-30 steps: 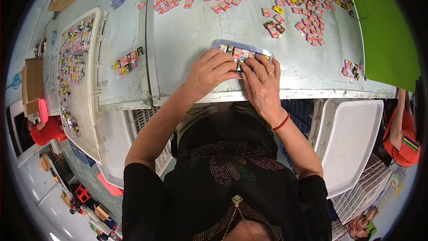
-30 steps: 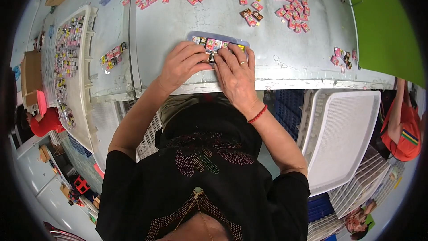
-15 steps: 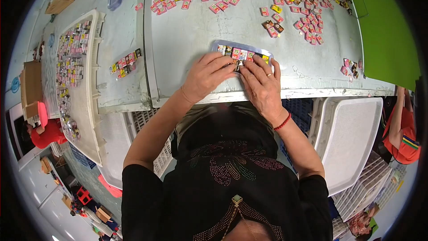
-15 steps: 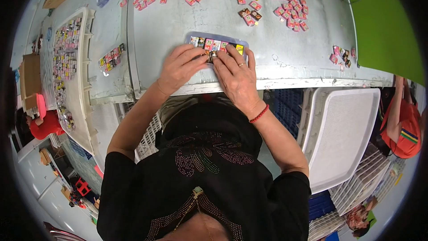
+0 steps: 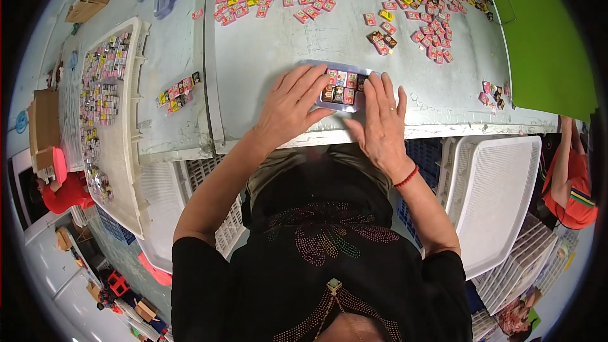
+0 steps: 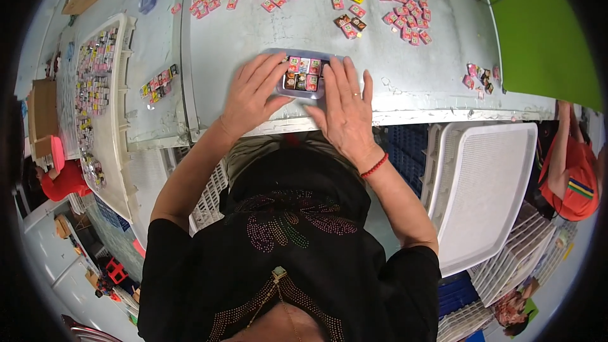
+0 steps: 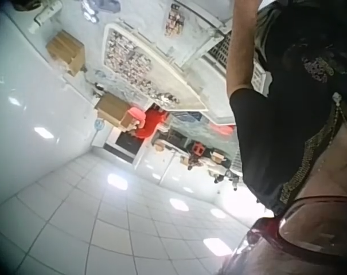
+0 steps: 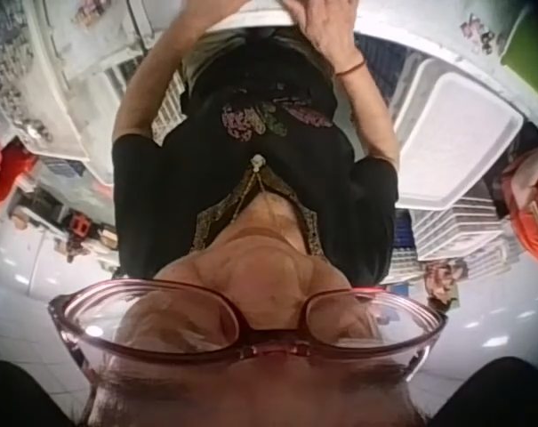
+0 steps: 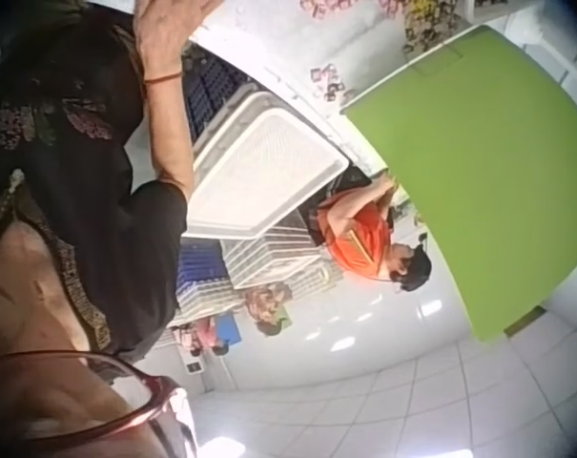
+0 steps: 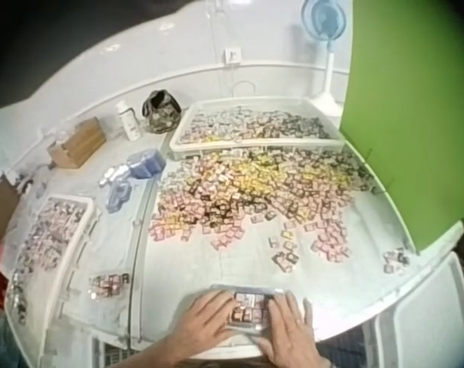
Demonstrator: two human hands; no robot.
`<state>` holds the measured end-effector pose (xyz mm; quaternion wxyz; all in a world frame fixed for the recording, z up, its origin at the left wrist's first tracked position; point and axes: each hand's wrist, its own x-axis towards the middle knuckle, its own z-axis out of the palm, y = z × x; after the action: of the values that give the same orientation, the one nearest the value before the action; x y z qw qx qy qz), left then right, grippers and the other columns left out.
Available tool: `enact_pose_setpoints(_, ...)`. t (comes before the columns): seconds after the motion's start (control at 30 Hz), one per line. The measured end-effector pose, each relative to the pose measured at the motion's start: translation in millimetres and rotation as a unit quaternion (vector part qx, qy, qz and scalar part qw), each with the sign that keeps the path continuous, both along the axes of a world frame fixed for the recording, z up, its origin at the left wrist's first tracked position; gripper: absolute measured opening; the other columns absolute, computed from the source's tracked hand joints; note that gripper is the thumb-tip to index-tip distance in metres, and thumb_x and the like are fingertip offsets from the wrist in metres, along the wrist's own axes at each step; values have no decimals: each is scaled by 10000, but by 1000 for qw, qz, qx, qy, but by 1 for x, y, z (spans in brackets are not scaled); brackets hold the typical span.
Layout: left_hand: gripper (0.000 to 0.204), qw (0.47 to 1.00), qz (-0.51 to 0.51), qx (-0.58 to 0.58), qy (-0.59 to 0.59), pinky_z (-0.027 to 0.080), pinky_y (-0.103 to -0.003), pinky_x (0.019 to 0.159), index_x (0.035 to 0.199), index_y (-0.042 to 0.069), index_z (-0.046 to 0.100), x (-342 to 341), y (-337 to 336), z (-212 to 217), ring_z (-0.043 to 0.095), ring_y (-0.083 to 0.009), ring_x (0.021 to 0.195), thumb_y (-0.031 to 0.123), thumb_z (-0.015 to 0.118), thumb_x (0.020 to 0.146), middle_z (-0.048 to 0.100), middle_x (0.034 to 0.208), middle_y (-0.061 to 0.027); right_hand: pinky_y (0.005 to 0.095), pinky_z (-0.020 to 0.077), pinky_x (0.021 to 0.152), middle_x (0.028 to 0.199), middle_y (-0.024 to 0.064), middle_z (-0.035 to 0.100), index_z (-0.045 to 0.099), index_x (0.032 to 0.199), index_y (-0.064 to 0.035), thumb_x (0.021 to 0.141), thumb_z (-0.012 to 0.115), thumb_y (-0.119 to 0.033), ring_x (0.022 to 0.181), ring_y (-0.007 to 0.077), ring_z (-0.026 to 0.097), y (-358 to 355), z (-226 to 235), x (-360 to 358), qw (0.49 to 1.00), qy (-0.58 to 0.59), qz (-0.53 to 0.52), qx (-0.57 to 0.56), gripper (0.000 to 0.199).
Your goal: Sort small colorful plastic pieces into individual slots within a clear plastic container.
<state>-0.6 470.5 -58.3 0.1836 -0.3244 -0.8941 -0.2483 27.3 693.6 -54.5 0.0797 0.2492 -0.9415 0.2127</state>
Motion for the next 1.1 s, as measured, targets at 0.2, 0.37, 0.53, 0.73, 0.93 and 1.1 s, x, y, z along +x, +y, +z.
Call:
enact_pose_setpoints(0.2, 625, 997, -46, -55, -40, 354, -471, 1028, 1250, -14, 543, -14, 17, -5, 437, -339, 1275, 312, 739, 754, 490, 1369, -128, 556, 305, 1081, 1443, 180, 421, 458, 1364, 22, 845, 681, -327, 1377, 350, 360, 0, -9, -4, 998, -5, 35, -45, 664)
enact_pose_setpoints(0.37, 660, 995, -47, -54, -65, 336, -503, 1033, 1300, -16, 513, -12, 16, -7, 417, -366, 1299, 310, 720, 765, 448, 1433, -129, 541, 300, 1087, 1438, 189, 424, 455, 1367, 19, 848, 678, -324, 1375, 347, 367, 2, -6, -3, 1000, -3, 16, 10, 661)
enact_pose_setpoints(0.53, 662, 995, -43, -55, -69, 334, -506, 1033, 1306, -13, 511, -12, 17, -7, 418, -367, 1300, 324, 714, 774, 441, 1441, -132, 536, 258, 1115, 1466, 194, 388, 391, 1401, 19, 873, 652, -318, 1393, 353, 341, 2, -4, -2, 1000, -17, -12, 5, 679)
enact_pose_setpoints(0.73, 657, 995, -47, -60, -64, 333, -500, 1037, 1308, -7, 511, -13, 17, -5, 419, -360, 1302, 336, 708, 783, 444, 1439, -131, 539, 300, 1081, 1409, 192, 444, 461, 1338, 51, 838, 692, -295, 1342, 340, 408, 2, -6, -1, 999, -3, -42, -22, 650)
enact_pose_setpoints(0.93, 658, 994, -38, -73, -70, 327, -496, 1044, 1309, -7, 507, -10, 17, -5, 412, -350, 1310, 332, 709, 782, 438, 1444, -129, 549, 283, 1091, 1408, 180, 449, 479, 1328, 52, 833, 689, -324, 1344, 324, 409, -2, -9, 0, 998, 27, -42, 22, 657)
enact_pose_setpoints(1.1, 693, 993, -42, -83, -68, 320, -494, 1049, 1317, -13, 496, -11, 18, -3, 396, -356, 1319, 326, 727, 758, 425, 1451, -132, 550, 224, 1122, 1452, 168, 413, 411, 1401, 27, 882, 621, -402, 1376, 322, 374, 0, -14, 3, 997, 25, -46, 57, 705)
